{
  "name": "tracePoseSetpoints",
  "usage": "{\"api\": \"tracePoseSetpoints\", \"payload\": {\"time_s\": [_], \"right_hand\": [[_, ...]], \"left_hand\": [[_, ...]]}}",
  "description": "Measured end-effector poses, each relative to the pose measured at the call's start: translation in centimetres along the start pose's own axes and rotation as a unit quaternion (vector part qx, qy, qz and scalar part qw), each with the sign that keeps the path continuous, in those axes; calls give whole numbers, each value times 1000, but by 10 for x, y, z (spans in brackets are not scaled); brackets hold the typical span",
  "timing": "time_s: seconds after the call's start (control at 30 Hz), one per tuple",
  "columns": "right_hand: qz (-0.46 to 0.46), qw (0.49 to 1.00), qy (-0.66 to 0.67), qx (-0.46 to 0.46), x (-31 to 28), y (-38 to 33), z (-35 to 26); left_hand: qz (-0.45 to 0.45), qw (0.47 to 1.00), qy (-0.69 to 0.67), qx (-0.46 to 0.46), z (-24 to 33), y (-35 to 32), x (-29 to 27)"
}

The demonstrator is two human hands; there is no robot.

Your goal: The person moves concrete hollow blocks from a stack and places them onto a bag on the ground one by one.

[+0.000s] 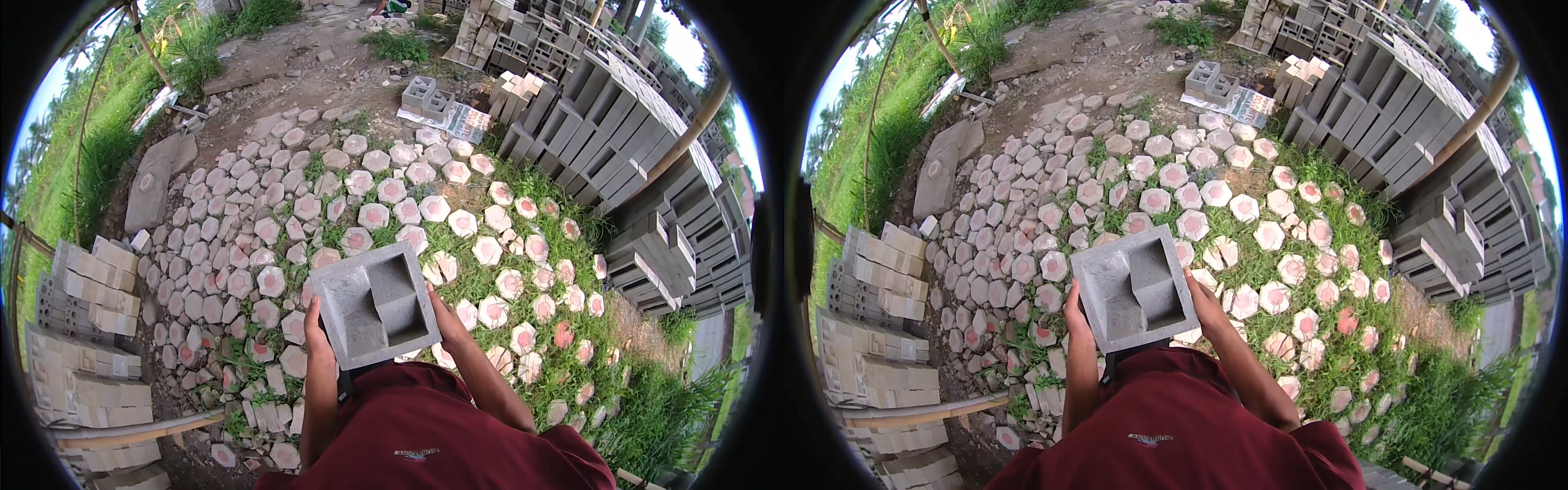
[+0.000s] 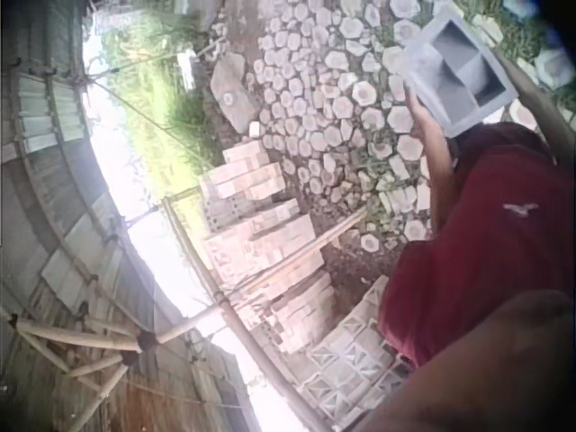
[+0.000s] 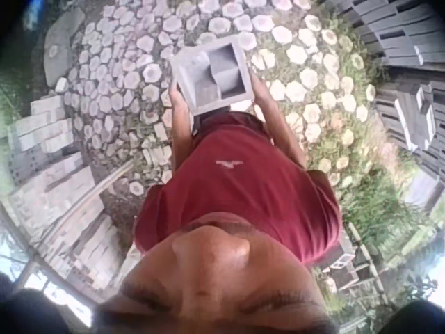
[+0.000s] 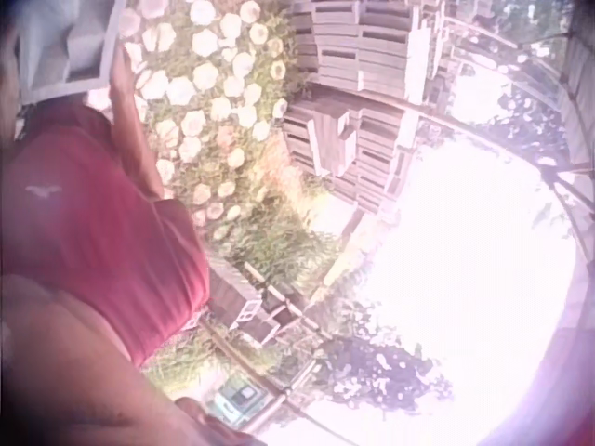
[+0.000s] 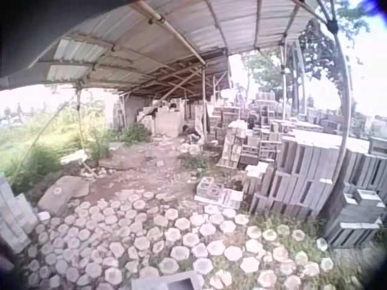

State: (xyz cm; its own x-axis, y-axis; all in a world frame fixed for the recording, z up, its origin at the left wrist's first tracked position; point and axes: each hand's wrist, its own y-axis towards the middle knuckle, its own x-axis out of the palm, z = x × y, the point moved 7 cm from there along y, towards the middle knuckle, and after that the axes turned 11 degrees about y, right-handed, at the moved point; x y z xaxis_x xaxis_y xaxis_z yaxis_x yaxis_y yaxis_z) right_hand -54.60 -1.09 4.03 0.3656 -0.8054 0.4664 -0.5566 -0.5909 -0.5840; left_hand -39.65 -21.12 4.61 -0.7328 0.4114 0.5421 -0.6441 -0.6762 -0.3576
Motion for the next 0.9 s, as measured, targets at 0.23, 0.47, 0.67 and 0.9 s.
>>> {"api": "tracePoseSetpoints", "payload": {"time_s": [0.23,0.47,0.67,0.9], "right_hand": [[78,992,88,-44,-14,112,-72],[119,986,86,-79,-3,193,-177],[148,971,174,-75,-27,295,-229],[171,974,133,-69,-52,438,-364]], "left_hand": [[-66,994,55,-67,-6,175,73],[-141,977,122,-103,17,307,161],[-127,972,190,-61,6,422,222],[-156,945,287,-33,2,575,353]]}}
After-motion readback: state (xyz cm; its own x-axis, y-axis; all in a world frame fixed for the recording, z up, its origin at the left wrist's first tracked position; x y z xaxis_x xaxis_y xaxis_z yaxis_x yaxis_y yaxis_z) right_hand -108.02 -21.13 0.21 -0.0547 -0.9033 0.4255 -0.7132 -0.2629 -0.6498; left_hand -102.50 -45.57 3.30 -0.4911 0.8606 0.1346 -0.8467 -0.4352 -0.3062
